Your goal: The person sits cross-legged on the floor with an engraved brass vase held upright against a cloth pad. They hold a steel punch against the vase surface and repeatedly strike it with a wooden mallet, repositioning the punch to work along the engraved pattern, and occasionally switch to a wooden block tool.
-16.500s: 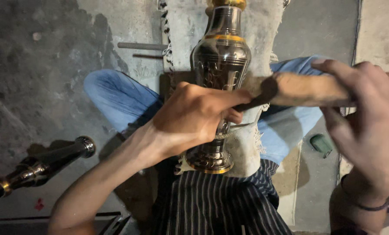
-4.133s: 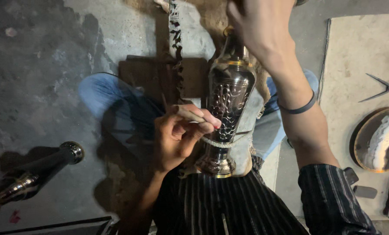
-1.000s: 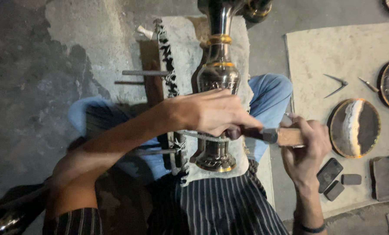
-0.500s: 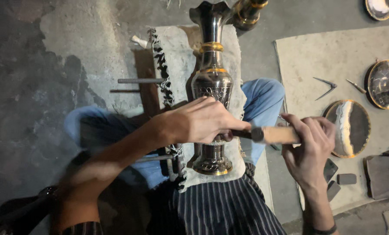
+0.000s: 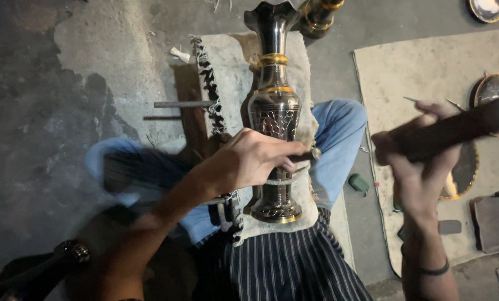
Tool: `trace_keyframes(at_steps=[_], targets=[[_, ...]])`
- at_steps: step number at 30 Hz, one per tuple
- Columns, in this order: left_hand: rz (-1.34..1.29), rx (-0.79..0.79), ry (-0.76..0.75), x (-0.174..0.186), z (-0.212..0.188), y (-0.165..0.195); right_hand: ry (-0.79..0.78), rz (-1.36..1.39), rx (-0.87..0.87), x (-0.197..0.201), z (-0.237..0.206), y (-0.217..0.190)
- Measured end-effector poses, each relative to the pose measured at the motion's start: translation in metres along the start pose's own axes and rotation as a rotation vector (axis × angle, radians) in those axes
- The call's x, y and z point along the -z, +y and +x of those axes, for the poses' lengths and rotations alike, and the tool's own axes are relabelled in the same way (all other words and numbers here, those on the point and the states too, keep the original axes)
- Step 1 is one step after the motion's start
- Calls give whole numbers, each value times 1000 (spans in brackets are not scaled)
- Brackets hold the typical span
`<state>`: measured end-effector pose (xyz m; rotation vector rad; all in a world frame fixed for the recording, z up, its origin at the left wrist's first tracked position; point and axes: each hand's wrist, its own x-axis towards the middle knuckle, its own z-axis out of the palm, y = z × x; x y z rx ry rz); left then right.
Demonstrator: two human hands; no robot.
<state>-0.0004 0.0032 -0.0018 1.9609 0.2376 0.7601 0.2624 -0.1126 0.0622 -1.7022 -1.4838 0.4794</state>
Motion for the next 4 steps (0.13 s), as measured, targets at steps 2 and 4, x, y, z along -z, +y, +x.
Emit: trace_keyframes(at_steps=[2,4], targets=[[-3,18,78,-4,-6,6,-261,-245,84,16,20,-11],[20,104,102,-4,-7,10,-337,-515,226,22,39,-26]])
